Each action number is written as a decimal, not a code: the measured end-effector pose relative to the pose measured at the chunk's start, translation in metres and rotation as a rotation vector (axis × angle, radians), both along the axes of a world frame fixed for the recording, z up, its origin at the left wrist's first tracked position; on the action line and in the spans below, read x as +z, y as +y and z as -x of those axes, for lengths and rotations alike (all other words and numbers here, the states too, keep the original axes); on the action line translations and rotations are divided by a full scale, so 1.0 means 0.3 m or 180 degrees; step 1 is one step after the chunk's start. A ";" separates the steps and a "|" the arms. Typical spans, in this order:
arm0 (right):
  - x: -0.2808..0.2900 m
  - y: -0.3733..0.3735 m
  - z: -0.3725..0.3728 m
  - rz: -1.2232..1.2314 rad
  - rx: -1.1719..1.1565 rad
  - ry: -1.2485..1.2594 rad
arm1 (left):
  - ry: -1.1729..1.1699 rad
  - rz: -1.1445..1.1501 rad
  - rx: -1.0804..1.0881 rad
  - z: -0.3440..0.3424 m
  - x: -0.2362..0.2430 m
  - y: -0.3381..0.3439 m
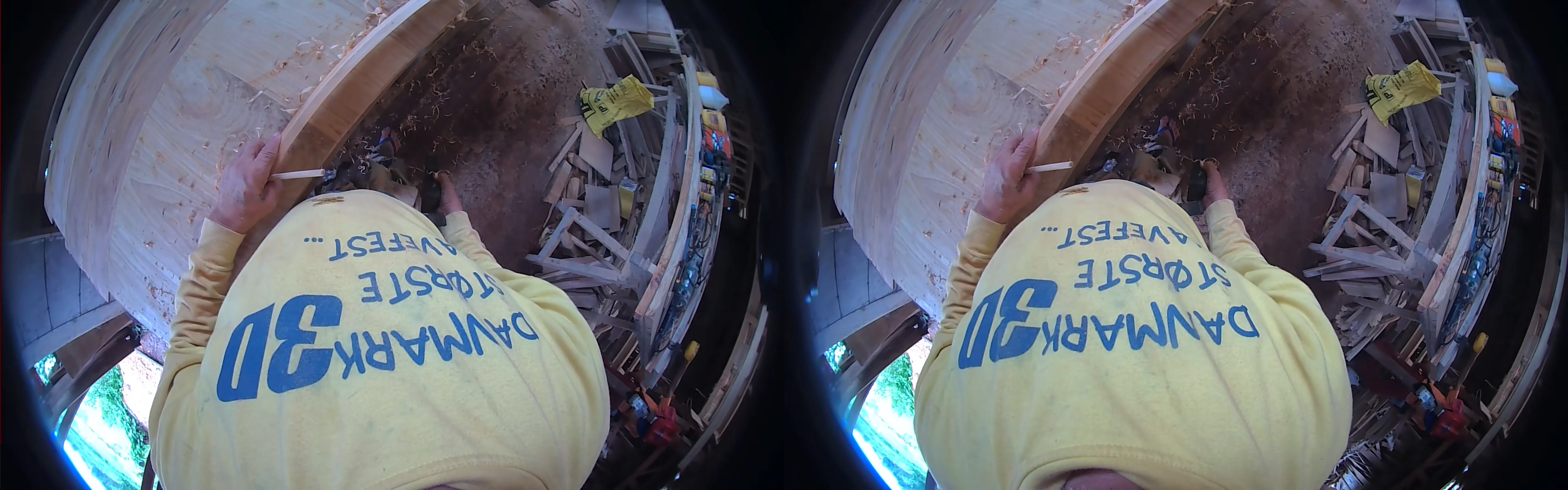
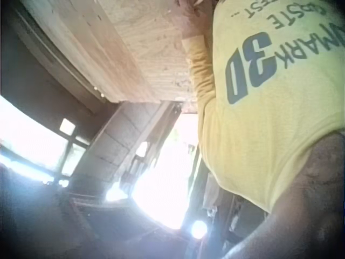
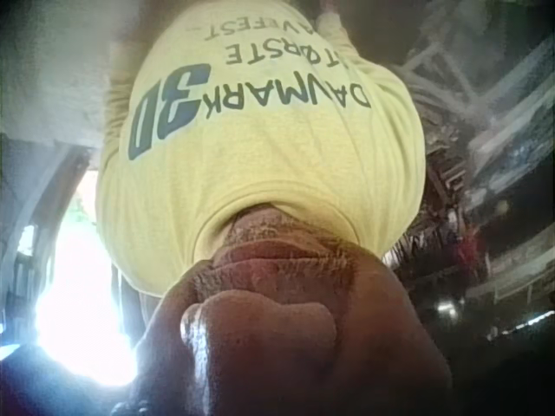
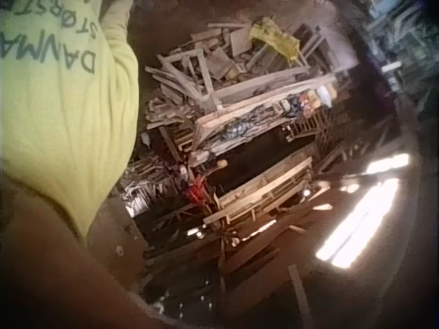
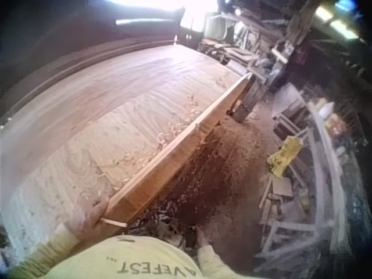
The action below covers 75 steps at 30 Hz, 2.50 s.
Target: The person is using a hand plane to shave shavings from a wooden board. They move the tool across the surface of the wood and occasionally clear away wood shavings with their hands.
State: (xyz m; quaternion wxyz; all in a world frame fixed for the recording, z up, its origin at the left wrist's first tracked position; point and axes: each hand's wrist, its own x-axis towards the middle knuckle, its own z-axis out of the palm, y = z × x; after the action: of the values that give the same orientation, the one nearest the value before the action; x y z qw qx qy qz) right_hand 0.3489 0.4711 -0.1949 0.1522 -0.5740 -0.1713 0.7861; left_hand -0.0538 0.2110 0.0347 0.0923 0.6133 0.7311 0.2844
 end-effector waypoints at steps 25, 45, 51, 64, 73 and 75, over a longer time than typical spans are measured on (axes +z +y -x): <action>-0.093 -0.093 -0.012 -0.0115 -0.0514 -0.0306 | 0.0173 0.0198 0.0193 -0.100 -0.021 0.144; -0.072 -0.100 -0.024 -0.0050 -0.1096 -0.0012 | -0.0332 0.0106 -0.0336 -0.056 0.025 0.366; -0.124 -0.091 -0.019 -0.0072 -0.1086 0.0030 | -0.0209 0.0181 -0.0289 -0.096 0.018 0.364; 0.296 0.275 0.223 -0.2463 -0.0418 -0.1412 | 0.0820 0.0147 -0.0176 -0.165 0.025 0.630; 0.710 0.449 0.647 -0.4139 0.0194 -0.1746 | 0.0426 -0.0174 0.0056 -0.118 -0.054 0.725; 0.677 0.373 0.687 -0.4903 0.0511 -0.1957 | 0.0383 -0.0213 0.0049 -0.123 -0.051 0.701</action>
State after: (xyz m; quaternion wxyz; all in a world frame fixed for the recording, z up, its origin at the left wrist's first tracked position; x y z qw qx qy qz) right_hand 0.1429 0.5829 0.0082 0.3922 -0.4844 -0.7355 0.2656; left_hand -0.0170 0.4214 0.0193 0.0255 0.6263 0.7301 0.2720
